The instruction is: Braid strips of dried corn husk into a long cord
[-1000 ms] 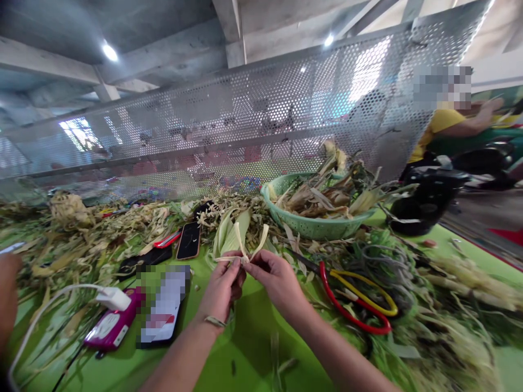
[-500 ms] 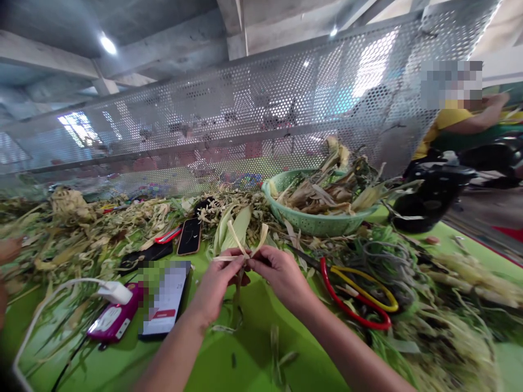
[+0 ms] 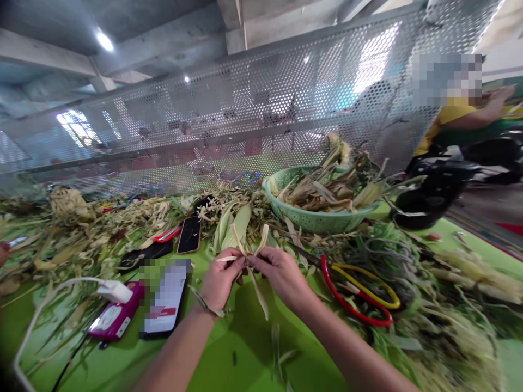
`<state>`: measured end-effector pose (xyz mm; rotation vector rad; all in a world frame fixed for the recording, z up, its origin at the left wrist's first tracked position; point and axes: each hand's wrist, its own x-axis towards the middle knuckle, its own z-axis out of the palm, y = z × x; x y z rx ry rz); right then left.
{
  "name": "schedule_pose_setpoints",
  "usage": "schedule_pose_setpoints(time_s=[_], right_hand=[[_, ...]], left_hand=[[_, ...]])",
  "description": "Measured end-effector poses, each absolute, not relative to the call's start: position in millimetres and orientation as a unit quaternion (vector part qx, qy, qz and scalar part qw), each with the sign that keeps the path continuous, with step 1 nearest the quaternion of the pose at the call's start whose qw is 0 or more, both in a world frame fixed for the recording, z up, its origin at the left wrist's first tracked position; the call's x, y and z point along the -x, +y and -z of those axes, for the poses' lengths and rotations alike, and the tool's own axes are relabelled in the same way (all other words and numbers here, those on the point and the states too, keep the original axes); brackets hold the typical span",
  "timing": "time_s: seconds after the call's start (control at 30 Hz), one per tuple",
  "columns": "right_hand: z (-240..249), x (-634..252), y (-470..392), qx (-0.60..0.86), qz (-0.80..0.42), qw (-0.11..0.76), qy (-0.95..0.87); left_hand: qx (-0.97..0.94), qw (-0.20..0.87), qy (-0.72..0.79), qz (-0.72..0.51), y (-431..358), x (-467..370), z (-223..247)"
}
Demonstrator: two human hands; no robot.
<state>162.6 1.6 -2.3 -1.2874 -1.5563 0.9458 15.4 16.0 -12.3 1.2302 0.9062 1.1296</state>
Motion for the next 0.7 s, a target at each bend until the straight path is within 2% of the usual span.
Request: schedule_pose_setpoints(time_s=[0.2,0.43,0.7], right_hand=[[6.1,-165.0,5.6,0.504,-0.418,0.462,-0.599],[6.7,-167.8,6.9,0.513,-0.362,0.489,-0.606],[2.1,-167.9,6.5,0.493,-0.434,0.502,-0.563]], left_hand=[[-0.499,0.627,0.362,-0.477,10.2,-17.0,7.9],[-0.522,0.613,0.365,-0.467,10.3,-16.1,8.8],[-0.546,0.613,0.387,-0.420,12.2,-17.7,17.5]])
